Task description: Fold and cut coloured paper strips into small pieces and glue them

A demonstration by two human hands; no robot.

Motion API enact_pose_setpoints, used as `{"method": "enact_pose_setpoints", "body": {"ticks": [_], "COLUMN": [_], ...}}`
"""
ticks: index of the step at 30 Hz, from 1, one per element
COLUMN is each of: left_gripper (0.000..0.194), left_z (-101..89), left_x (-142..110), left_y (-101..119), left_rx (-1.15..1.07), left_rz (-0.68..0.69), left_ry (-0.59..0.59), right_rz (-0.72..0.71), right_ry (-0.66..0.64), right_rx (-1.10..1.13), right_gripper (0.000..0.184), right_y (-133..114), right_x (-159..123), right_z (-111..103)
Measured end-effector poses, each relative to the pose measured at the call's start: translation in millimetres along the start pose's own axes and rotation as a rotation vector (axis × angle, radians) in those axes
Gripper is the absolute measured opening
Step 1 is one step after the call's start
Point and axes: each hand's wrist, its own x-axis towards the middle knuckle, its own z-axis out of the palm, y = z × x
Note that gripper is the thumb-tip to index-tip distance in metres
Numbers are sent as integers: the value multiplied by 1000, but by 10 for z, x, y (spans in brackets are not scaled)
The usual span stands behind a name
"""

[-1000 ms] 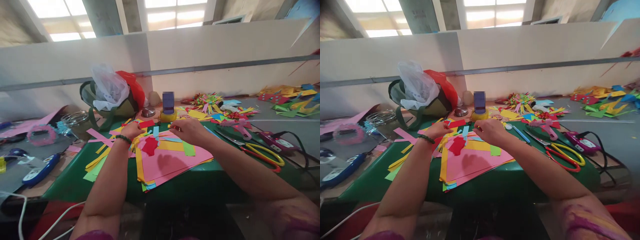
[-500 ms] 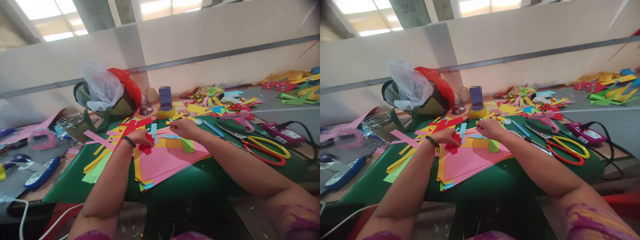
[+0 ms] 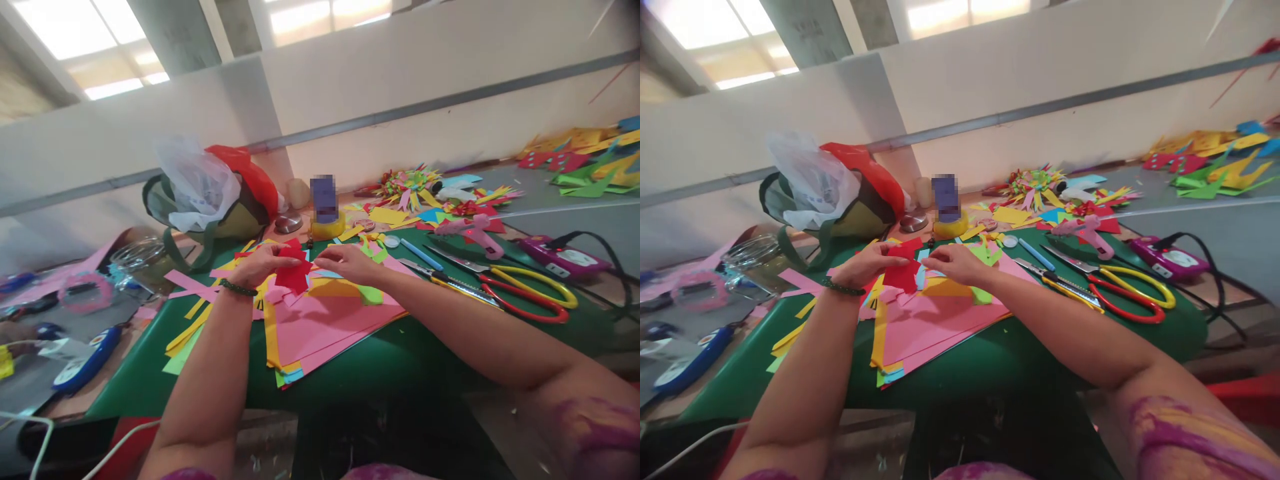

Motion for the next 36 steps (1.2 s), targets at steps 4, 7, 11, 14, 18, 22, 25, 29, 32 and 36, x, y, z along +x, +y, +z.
{"method": "enact_pose_setpoints", "body": {"ticks": [4, 7, 11, 14, 18, 22, 25, 29, 32, 36], "left_gripper": [31, 35, 44, 41, 24, 13, 17, 8, 15, 32], "left_z": [273, 453, 594, 628, 548, 228, -151, -548, -601, -468], "left_x": [42, 78, 88, 95, 107, 25, -90, -187, -180, -82], "left_y": [2, -27, -70, -93, -74, 38, 122, 113, 38, -78], "left_rx": [-242, -413, -522, -527, -573, -552, -554, -450, -265, 50], "left_rz": [36, 83, 129, 149, 149, 42, 171, 214, 135, 3], "left_ry": [25, -5, -202, -230, -67, 50, 308, 653, 567, 250], "right_rz": [102, 202, 203, 161, 51, 1, 21, 23, -11, -15], "right_ry": [-134, -122, -65, -79, -20, 117, 171, 166, 141, 119], "right_rx": [371, 569, 599, 527, 223, 195, 202, 80, -21, -102], "right_gripper": [29, 25, 33, 39, 49, 55, 53, 47, 43, 39], "right_y": [-4, 10, 35, 37, 30, 81, 147, 196, 212, 244], "right_x": [2, 20, 47, 38, 4, 39, 90, 105, 93, 100], "right_z": [134, 160, 143, 124, 13, -147, -203, -210, -210, -222]}}
